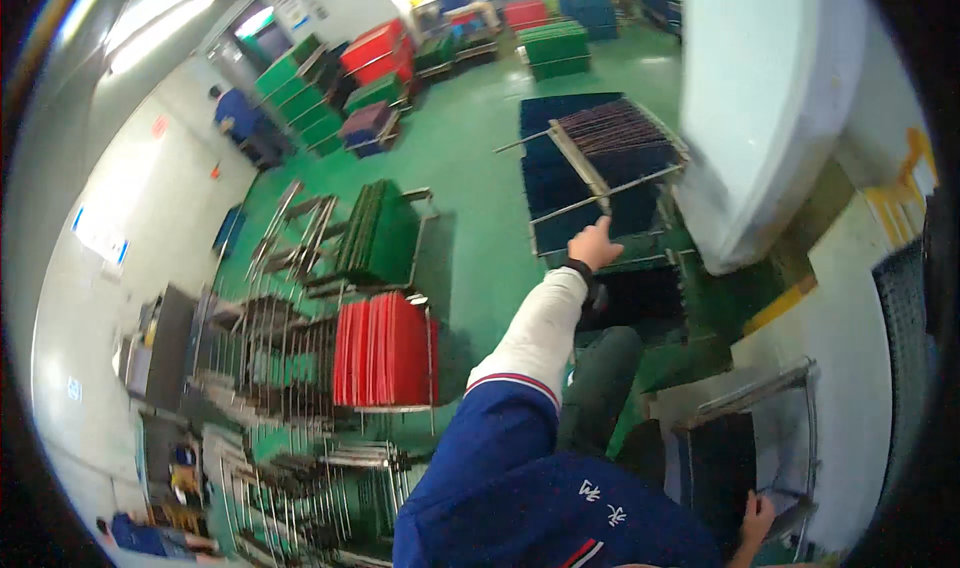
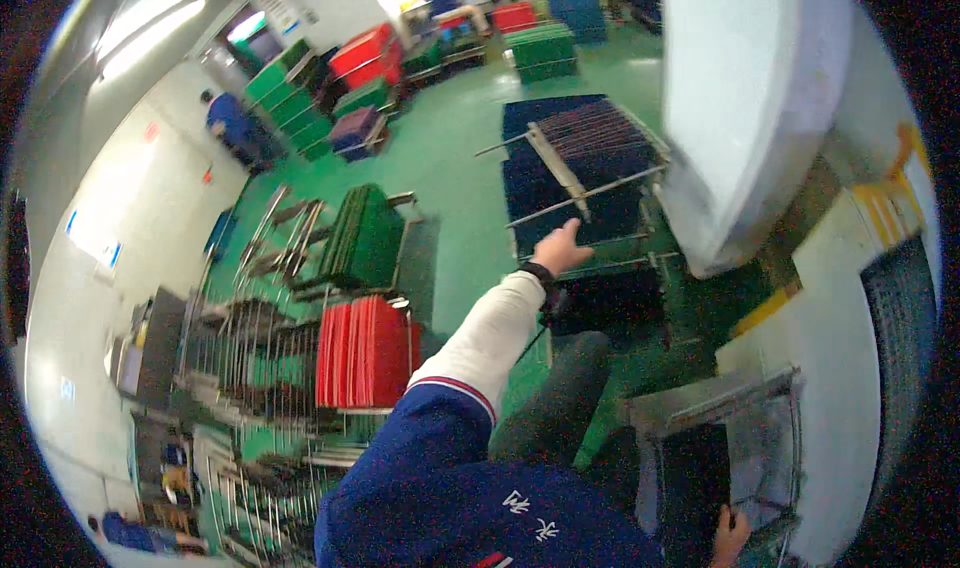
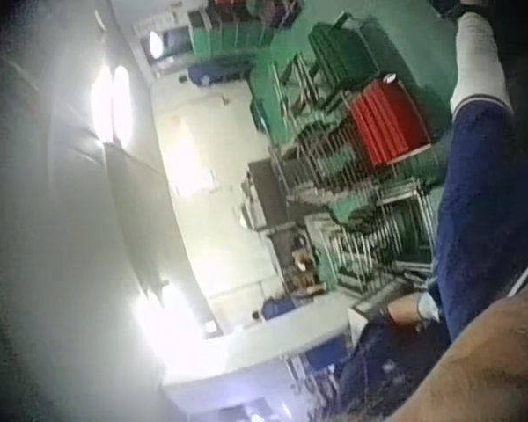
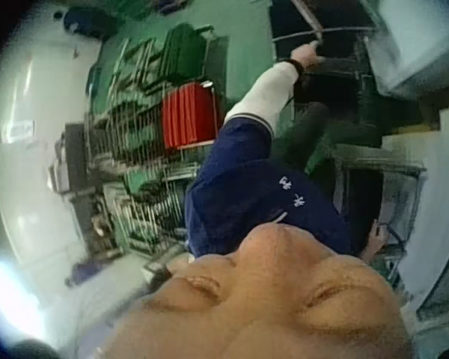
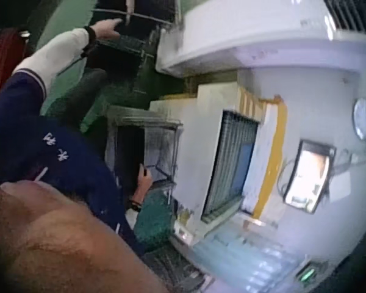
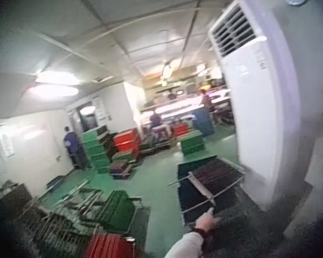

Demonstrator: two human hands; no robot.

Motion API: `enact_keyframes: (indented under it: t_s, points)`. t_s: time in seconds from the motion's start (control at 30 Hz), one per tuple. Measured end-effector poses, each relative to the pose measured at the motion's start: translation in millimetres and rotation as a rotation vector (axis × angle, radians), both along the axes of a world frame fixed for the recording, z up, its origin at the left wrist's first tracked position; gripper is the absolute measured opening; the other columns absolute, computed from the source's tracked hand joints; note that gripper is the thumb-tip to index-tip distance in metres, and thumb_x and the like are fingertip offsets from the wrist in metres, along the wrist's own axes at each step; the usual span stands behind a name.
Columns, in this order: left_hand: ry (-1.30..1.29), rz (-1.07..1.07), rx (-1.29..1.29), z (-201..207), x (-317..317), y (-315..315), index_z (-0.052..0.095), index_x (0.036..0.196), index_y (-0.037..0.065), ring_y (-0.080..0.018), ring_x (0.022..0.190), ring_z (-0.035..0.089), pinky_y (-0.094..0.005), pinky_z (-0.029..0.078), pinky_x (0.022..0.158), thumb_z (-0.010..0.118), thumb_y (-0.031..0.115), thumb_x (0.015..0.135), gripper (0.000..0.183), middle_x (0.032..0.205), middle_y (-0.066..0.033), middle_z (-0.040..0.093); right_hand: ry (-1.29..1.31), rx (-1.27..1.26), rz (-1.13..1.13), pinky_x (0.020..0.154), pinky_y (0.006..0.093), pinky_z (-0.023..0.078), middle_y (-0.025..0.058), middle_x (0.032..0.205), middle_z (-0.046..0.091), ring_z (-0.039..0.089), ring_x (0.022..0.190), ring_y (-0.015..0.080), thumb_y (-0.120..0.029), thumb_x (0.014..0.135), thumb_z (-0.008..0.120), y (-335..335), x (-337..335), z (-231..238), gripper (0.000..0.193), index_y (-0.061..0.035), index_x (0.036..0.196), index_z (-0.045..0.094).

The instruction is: Unload processed blue metal sheets from a machine and place them into a vertical storage rack.

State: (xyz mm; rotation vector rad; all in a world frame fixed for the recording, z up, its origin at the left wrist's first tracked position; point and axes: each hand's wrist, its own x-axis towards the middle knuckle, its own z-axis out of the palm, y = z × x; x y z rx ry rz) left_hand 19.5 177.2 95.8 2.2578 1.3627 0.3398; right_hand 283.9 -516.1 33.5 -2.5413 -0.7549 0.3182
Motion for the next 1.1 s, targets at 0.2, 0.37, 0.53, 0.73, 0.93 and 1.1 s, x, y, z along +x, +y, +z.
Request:
enact_keyframes:
  t_s: [0.2, 0.37, 0.53, 0.73, 0.93, 1.1]
  points:
    - [0.279, -0.542, -0.465, -51, -2, -78, 0.052, 0.144, 0.004, -0.0338, 0.130, 0.055, -0.0431, 0.044, 0.108, 0.080, 0.068, 0.065, 0.105, 0.139, -0.0196, 0.060, 0.258, -0.382, 0.063, 0.100, 0.0449, 0.044, 0.0295, 0.126, 0.061, 0.058, 0.118, 0.0429, -0.053, 0.098, 0.056, 46, -28, 94, 0.053, -0.0086, 0.126, 0.066]
    - [0.411, -0.482, -0.519, -60, 0, -139, 0.020, 0.160, 0.017, -0.0434, 0.129, 0.053, -0.0479, 0.049, 0.101, 0.088, 0.067, 0.055, 0.135, 0.154, -0.0246, 0.035, 0.129, -0.278, 0.107, 0.096, 0.0449, 0.046, 0.0272, 0.119, 0.065, 0.060, 0.110, 0.0435, -0.047, 0.100, 0.054, 49, -37, 91, 0.048, -0.0074, 0.123, 0.068]
    - [0.626, -0.689, -0.433, -61, 16, -130, 0.023, 0.158, 0.013, -0.0357, 0.117, 0.064, -0.0460, 0.055, 0.092, 0.088, 0.060, 0.061, 0.127, 0.132, -0.0188, 0.062, 0.242, -0.366, 0.126, 0.102, 0.0435, 0.043, 0.0240, 0.124, 0.065, 0.058, 0.115, 0.0425, -0.048, 0.102, 0.051, 59, -35, 111, 0.048, -0.0109, 0.129, 0.066]
    - [0.763, -0.770, -0.416, -65, 36, -131, 0.037, 0.153, 0.008, -0.0323, 0.119, 0.064, -0.0455, 0.055, 0.094, 0.057, 0.038, 0.100, 0.064, 0.131, -0.0156, 0.066, 0.170, -0.337, 0.099, 0.103, 0.0445, 0.042, 0.0242, 0.121, 0.064, 0.056, 0.115, 0.0429, -0.048, 0.103, 0.049, 50, -37, 94, 0.048, -0.0092, 0.124, 0.067]
    - [0.705, -0.709, -0.325, -79, 37, -138, 0.058, 0.136, 0.004, -0.0341, 0.112, 0.067, -0.0469, 0.055, 0.092, 0.043, 0.044, 0.105, 0.053, 0.121, -0.0169, 0.069, 0.256, -0.406, 0.069, 0.108, 0.0424, 0.037, 0.0265, 0.137, 0.054, 0.048, 0.127, 0.0418, -0.048, 0.103, 0.048, 51, -37, 99, 0.051, -0.0079, 0.133, 0.060]
    - [0.650, -0.527, -0.461, -84, 36, -138, 0.055, 0.140, 0.007, -0.0380, 0.112, 0.066, -0.0470, 0.055, 0.093, 0.065, 0.039, 0.093, 0.057, 0.116, -0.0190, 0.070, 0.307, -0.426, 0.043, 0.110, 0.0416, 0.036, 0.0264, 0.137, 0.053, 0.046, 0.129, 0.0429, -0.043, 0.103, 0.049, 60, -41, 112, 0.049, -0.0054, 0.133, 0.059]
